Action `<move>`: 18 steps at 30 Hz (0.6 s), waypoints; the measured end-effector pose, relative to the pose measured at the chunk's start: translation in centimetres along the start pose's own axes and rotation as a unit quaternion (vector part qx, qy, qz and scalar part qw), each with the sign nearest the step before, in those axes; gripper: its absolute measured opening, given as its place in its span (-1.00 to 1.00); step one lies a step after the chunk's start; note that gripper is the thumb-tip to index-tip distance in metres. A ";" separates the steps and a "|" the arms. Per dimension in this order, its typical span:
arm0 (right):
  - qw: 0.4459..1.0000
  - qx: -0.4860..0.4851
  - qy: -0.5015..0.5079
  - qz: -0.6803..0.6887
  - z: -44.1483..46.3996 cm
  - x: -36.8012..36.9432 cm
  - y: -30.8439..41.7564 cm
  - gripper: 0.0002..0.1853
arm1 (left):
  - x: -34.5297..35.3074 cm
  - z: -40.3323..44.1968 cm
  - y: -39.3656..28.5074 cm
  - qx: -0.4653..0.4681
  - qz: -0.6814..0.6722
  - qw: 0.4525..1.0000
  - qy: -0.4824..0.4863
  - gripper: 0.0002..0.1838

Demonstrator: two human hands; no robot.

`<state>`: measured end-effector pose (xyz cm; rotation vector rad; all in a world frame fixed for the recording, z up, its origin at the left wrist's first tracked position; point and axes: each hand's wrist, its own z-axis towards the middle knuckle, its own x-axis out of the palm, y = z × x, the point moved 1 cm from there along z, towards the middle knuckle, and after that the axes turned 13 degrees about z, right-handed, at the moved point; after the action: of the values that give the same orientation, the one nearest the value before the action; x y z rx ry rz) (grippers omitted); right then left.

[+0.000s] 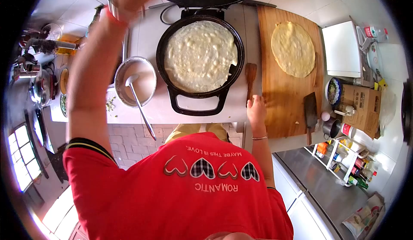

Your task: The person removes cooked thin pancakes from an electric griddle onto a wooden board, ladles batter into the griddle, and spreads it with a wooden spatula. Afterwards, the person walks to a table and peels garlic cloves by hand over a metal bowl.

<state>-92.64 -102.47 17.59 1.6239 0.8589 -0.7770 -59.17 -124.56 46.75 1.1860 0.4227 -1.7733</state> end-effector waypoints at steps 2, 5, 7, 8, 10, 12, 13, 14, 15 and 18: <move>1.000 -0.002 -0.013 -0.004 -0.4 0.3 0.1 -0.75 | 2.1 -6.2 -4.5 0.000 -0.061 0.998 0.008 -0.88; 0.992 -0.089 -0.056 0.063 -0.5 -0.1 2.4 -0.79 | 5.6 -14.7 -10.7 -0.112 -0.255 0.952 0.124 -0.90; 0.973 -0.184 -0.056 0.130 0.7 -1.0 5.1 -0.81 | 7.0 -19.2 -13.3 -0.203 -0.297 0.918 0.167 -0.91; 0.964 -0.229 -0.035 0.130 1.3 -1.3 6.6 -0.83 | 7.2 -20.7 -14.6 -0.230 -0.309 0.908 0.168 -0.90; 0.937 -0.323 0.014 0.131 2.8 -1.6 9.8 -0.87 | 6.9 -23.2 -17.0 -0.279 -0.337 0.882 0.176 -0.89; 0.908 -0.402 0.097 0.066 4.3 -0.7 12.2 -0.88 | 6.2 -24.8 -18.9 -0.280 -0.358 0.874 0.175 -0.88; 0.886 -0.442 0.136 0.032 4.9 -0.2 13.3 -0.88 | 6.0 -25.6 -19.9 -0.266 -0.345 0.888 0.148 -0.87; 0.859 -0.488 0.154 -0.019 5.2 0.4 14.2 -0.90 | 5.3 -26.0 -20.6 -0.282 -0.369 0.870 0.164 -0.87; 0.844 -0.506 0.174 -0.039 5.5 0.8 14.7 -0.90 | 4.7 -26.5 -21.1 -0.297 -0.395 0.851 0.179 -0.87; 0.797 -0.544 0.239 -0.112 6.9 2.4 15.7 -0.88 | 3.8 -28.2 -21.6 -0.320 -0.403 0.843 0.159 -0.87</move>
<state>-78.43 -111.28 22.20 0.6443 1.5094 0.0863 -62.50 -95.83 25.73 0.8369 1.7750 -1.8275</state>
